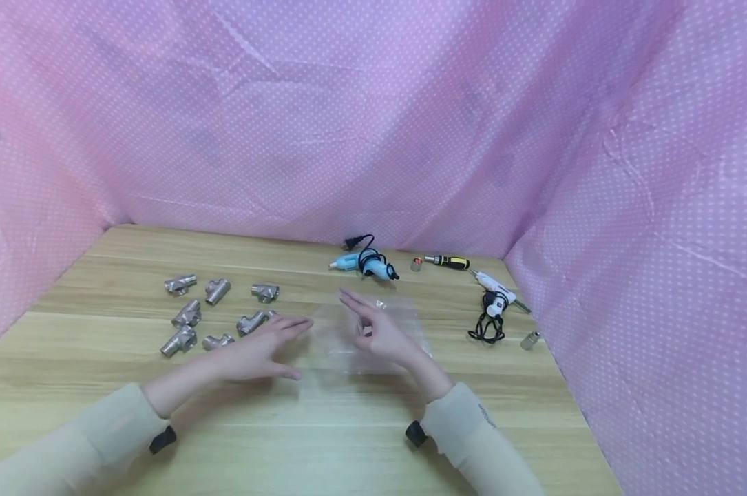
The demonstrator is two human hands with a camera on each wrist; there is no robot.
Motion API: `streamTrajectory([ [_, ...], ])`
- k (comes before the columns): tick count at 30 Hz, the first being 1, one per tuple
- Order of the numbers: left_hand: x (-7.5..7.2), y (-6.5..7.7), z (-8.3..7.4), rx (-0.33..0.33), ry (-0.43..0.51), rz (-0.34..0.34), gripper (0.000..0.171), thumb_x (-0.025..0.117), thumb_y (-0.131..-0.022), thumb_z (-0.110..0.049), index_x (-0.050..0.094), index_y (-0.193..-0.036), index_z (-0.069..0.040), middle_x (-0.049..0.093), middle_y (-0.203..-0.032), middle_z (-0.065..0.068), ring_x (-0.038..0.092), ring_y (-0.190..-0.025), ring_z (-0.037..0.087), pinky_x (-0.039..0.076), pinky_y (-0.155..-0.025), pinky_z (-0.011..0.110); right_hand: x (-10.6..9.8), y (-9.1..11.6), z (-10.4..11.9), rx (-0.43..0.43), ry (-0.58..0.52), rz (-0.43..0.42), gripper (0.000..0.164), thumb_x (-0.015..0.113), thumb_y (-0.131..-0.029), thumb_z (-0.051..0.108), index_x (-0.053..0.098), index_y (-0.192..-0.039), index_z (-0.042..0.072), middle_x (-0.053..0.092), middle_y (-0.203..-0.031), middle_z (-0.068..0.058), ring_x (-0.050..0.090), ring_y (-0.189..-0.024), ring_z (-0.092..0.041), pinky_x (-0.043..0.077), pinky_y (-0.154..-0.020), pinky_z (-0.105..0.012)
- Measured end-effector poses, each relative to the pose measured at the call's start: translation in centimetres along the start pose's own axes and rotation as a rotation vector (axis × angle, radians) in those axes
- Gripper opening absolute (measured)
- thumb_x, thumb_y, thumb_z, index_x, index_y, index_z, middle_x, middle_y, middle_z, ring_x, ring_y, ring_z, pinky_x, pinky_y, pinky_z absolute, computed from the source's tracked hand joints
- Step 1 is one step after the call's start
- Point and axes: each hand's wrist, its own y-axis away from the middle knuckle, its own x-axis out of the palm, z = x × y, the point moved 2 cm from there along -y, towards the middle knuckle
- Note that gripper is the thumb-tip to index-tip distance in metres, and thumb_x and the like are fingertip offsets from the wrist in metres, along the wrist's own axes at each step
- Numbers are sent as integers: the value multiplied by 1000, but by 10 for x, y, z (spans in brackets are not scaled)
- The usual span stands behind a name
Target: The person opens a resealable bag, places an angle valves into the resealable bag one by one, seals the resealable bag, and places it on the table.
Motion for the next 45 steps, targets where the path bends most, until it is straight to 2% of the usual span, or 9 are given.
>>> streamTrajectory([
  [8, -3, 9, 7, 12, -17, -25, 93, 72, -75, -51, 30, -148, -13, 27, -153, 15, 22, -139, 42, 12, -112, 62, 10, -10, -2, 71, -90, 42, 73, 57, -81, -7, 32, -147, 9, 22, -156, -4, 47, -68, -12, 48, -56, -23],
  [13, -22, 24, 16, 22, -25, -96, 92, 76, -73, -45, 33, -147, -11, 30, -151, 15, 26, -137, 41, 18, -110, 63, 12, -13, -8, 87, -162, 79, 76, 55, -79, -15, 28, -147, 5, 18, -157, -9, 48, -67, -13, 52, -52, -30],
  [17, -38, 39, 29, -4, -42, -124, 92, 81, -69, -39, 36, -145, -14, 35, -148, 15, 29, -135, 41, 23, -107, 65, 13, -15, -19, 99, -180, 84, 79, 54, -79, -17, 26, -148, 7, 15, -158, -6, 47, -68, -13, 50, -53, -25],
  [19, -42, 46, 37, -11, -99, -131, 94, 83, -65, -38, 38, -144, -17, 40, -145, 15, 33, -132, 40, 24, -106, 67, 14, -16, -27, 96, -181, 83, 81, 54, -78, -17, 25, -149, 9, 15, -158, -4, 46, -68, -13, 49, -53, -23],
  [24, -47, 62, 58, -49, -186, -116, 92, 86, -58, -36, 47, -138, -15, 50, -137, 15, 37, -128, 43, 20, -102, 73, 16, -18, -42, 92, -169, 72, 85, 56, -77, -15, 24, -150, 13, 14, -158, -2, 47, -69, -13, 48, -54, -22],
  [29, -45, 74, 79, -64, -140, -60, 72, 83, -63, -31, 56, -126, -11, 56, -129, 11, 40, -124, 43, 12, -105, 71, 15, -17, -37, 99, -142, 74, 84, 57, -77, -13, 22, -150, 9, 12, -159, -6, 47, -71, -14, 46, -59, -19],
  [35, -44, 75, 90, -8, -156, -54, 52, 81, -65, -16, 63, -114, -16, 64, -114, 3, 54, -109, 31, 23, -101, 69, 14, -16, -36, 100, -111, 98, 85, 56, -78, -13, 19, -151, 12, 9, -159, -6, 46, -71, -14, 47, -62, -20],
  [39, -44, 71, 90, 36, -188, -69, 44, 81, -65, -10, 65, -104, -21, 63, -97, -9, 57, -95, 19, 36, -93, 58, 14, -16, -43, 101, -94, 105, 88, 56, -77, -9, 20, -151, 19, 10, -159, 0, 46, -71, -13, 49, -63, -22],
  [45, -47, 68, 87, 67, -193, -69, 39, 80, -67, -12, 65, -102, -21, 63, -90, -14, 58, -89, 14, 37, -85, 46, 10, -16, -41, 117, -79, 98, 89, 56, -76, -5, 18, -152, 20, 9, -159, 1, 44, -71, -12, 48, -60, -22],
])
